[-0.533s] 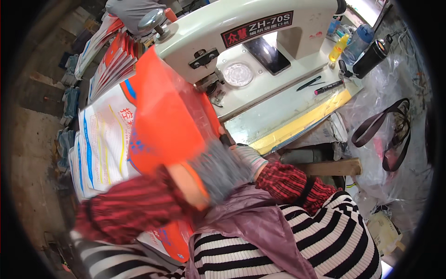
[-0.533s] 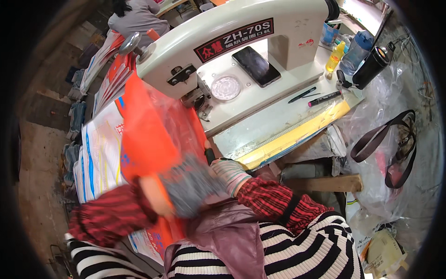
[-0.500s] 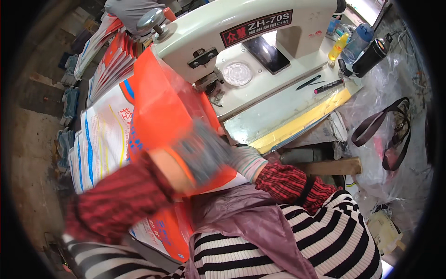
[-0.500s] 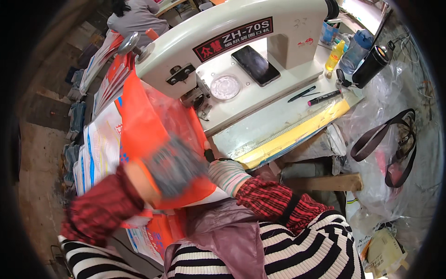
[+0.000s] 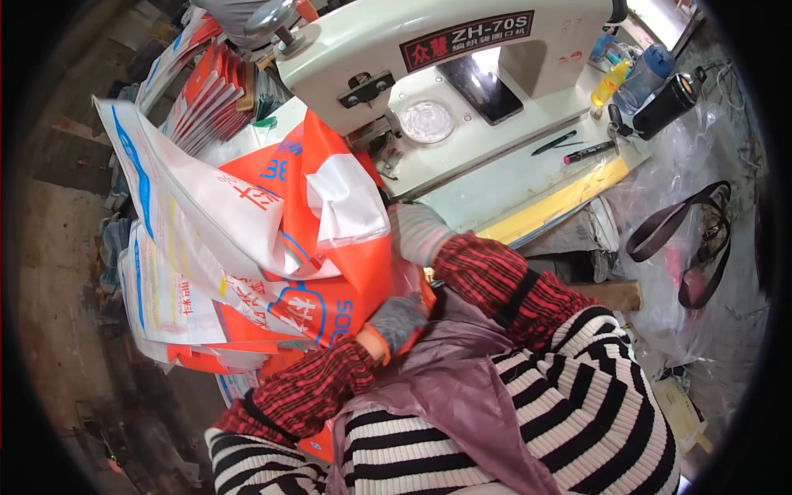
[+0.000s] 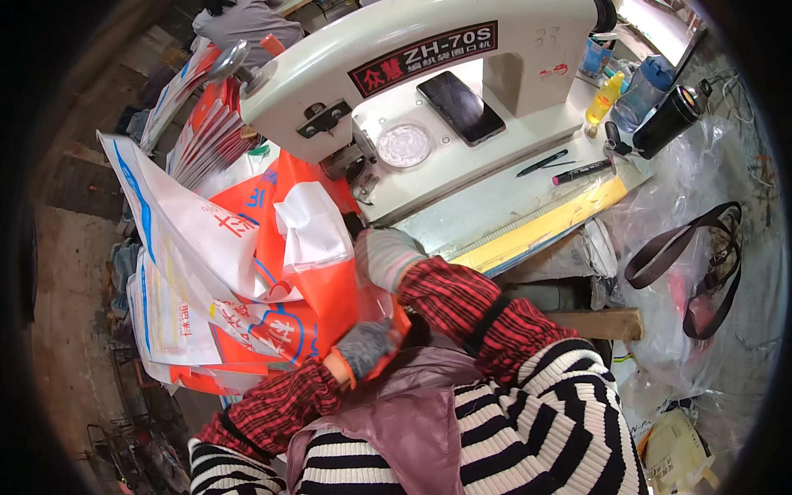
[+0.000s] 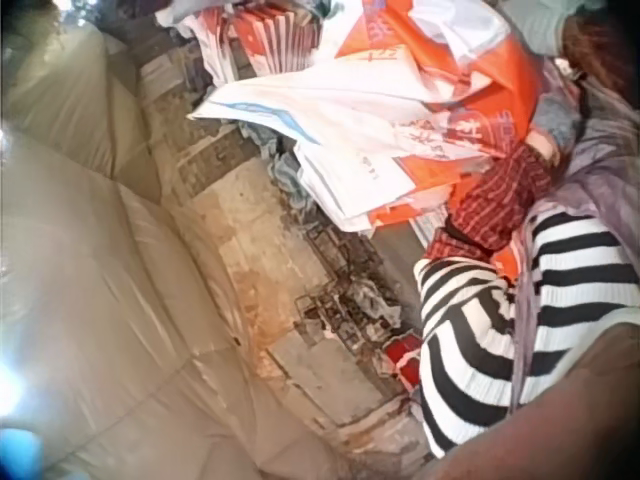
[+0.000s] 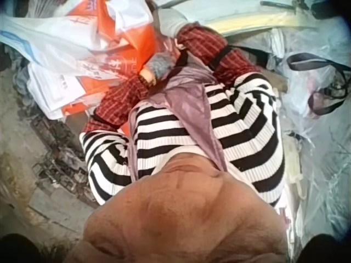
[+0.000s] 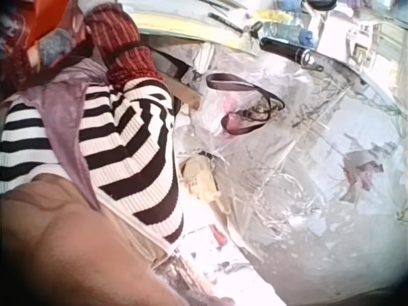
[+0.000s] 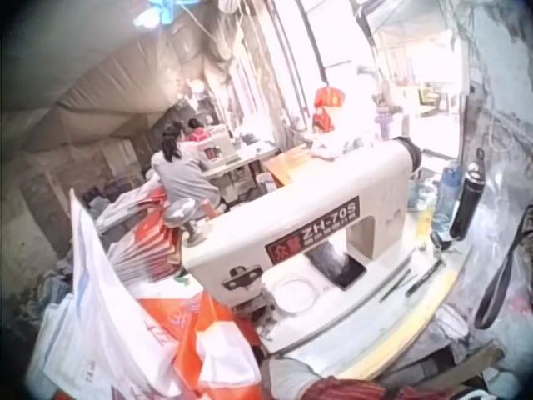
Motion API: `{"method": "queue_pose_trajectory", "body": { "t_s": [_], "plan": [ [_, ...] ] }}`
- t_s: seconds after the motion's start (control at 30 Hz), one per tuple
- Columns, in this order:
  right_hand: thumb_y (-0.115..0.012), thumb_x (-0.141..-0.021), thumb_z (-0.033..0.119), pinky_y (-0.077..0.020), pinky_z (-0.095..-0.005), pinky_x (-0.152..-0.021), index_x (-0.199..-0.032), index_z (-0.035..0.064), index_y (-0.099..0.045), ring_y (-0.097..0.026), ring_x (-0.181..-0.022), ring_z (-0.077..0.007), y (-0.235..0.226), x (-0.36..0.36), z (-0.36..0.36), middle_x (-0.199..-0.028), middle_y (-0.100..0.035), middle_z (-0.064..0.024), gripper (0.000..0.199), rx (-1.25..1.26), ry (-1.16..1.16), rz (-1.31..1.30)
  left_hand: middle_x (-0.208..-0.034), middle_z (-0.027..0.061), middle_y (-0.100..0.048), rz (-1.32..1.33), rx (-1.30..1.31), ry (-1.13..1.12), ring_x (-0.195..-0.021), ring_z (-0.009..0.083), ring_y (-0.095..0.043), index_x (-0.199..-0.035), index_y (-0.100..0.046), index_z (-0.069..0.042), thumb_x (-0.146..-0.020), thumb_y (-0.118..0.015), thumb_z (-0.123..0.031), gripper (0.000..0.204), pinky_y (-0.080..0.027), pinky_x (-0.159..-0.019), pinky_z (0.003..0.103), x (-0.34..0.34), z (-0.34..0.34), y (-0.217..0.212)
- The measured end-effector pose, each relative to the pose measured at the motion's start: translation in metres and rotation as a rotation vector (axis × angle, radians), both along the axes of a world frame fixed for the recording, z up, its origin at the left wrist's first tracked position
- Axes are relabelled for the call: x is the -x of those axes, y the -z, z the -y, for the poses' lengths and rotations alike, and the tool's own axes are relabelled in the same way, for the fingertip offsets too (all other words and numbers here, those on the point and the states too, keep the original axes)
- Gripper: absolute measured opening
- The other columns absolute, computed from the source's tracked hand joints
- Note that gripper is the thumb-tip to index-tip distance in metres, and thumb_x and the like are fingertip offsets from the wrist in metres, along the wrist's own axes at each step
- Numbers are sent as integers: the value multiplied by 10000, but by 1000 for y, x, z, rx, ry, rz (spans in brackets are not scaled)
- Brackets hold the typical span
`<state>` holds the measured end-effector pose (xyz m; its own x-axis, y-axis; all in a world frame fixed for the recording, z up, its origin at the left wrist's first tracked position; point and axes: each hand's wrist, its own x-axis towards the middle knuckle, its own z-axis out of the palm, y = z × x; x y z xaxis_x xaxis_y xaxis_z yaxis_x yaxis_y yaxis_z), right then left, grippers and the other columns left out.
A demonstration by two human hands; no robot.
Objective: The person inserts a clear liner into a plastic bag, aligns the edges, and feeds the top through a sewing machine to seal it. After sewing, they place the finished bag onto a stack and repeat the process.
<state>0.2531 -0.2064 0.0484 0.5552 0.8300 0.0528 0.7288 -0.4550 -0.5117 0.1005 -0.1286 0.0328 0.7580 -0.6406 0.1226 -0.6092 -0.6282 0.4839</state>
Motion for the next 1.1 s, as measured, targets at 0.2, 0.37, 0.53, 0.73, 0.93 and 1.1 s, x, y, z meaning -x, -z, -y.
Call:
{"method": "queue_pose_trajectory", "body": {
  "t_s": [0.2, 0.37, 0.53, 0.73, 0.93, 1.1],
  "plan": [
    [-460, -846, 169, -477, -374, -712, -1075, 68, -567, -598, -776, -325, 42, 81, 31, -887, -606, -203, 272, -292, 131, -576, -777, 117, -576, 14, 298, -735, -733, 228, -585, -811, -587, -38, -806, -521, -159, 138, -477, -657, 369, -29, -57, -56],
    [-716, -737, 293, -450, -369, -790, -1071, -19, -537, -573, -791, -204, 53, 93, 53, -931, -602, -159, 490, -15, 33, -889, -897, 138, -588, -210, -162, -806, -824, 251, -583, -893, -594, -23, -858, -486, -230, 236, -471, -726, 371, -42, -71, -46],
    [-775, -651, 432, -408, -306, -850, -1103, -153, -470, -496, -950, -204, 69, 97, 71, -985, -552, -178, 800, -224, 394, -1158, -1030, 206, -587, -606, -660, -645, -947, 357, -570, -1017, -614, -57, -828, -497, -455, 456, -454, -794, 425, -7, -41, -63],
    [-805, -618, 370, -403, -285, -888, -1154, -143, -428, -495, -1014, -206, 19, 92, 82, -1093, -549, -173, 831, -265, 424, -1105, -904, 188, -592, 97, -195, -542, -911, 374, -560, -1060, -555, -34, -758, -675, -274, 404, -443, -819, 410, -19, -23, -93],
    [-770, -671, 162, -434, -266, -852, -1134, -53, -522, -551, -925, -134, 9, 89, 84, -1036, -614, -58, 567, -554, 153, -1279, -736, 127, -611, -192, 81, -761, -671, 207, -619, -849, -567, 18, -773, -622, -72, 131, -496, -623, 281, -17, -9, -53],
    [-706, -766, 207, -416, -226, -856, -1095, -35, -582, -575, -886, -109, -6, 72, 80, -988, -643, -58, 427, -836, 364, -1697, -837, 160, -635, -477, 303, -860, -744, 237, -624, -934, -622, 3, -824, -594, -132, 176, -494, -702, 304, -18, -4, -50]
  ]
}}
